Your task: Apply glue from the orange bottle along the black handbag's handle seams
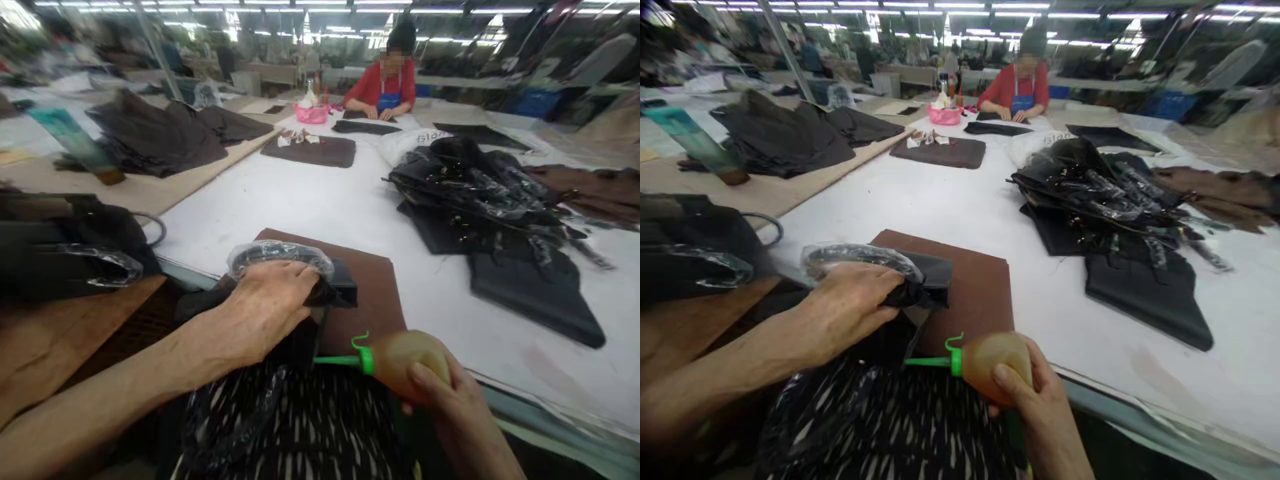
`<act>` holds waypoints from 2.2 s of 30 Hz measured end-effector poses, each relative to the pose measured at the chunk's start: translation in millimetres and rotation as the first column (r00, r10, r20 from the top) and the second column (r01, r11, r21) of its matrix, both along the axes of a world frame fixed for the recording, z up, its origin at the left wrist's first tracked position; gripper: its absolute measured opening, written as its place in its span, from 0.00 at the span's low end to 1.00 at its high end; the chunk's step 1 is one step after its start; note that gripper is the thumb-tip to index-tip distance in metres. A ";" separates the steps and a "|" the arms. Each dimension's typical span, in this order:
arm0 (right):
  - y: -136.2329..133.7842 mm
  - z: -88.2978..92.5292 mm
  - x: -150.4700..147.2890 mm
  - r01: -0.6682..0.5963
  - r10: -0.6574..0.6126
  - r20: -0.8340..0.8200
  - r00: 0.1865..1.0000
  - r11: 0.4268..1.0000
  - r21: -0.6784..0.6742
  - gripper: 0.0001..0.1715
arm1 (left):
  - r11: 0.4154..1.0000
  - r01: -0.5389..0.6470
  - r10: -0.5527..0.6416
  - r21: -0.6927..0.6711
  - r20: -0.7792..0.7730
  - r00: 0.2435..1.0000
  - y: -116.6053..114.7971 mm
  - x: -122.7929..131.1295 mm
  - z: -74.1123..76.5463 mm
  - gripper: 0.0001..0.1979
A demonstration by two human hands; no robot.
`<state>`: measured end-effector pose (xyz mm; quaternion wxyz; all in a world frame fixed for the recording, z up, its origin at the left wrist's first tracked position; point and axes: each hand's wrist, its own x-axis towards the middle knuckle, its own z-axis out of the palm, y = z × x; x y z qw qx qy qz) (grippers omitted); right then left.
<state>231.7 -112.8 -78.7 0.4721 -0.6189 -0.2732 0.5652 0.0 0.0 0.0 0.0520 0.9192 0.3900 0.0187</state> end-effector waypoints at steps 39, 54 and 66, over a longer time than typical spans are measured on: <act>5.6 -1.2 3.7 0.045 -0.050 0.088 0.995 0.997 0.056 0.30 | 0.999 -0.035 0.034 -0.022 -0.025 0.999 -0.8 -1.2 -4.7 0.06; 0.9 -11.7 1.1 0.073 -0.072 -0.058 0.996 0.997 0.007 0.23 | 0.999 -0.046 0.044 -0.026 -0.045 0.998 -2.4 -1.7 -2.9 0.06; -8.6 -6.6 -7.4 0.079 -0.080 -0.061 0.995 0.997 -0.025 0.25 | 0.997 -0.044 0.044 -0.064 0.013 0.999 -2.2 -1.9 -3.9 0.05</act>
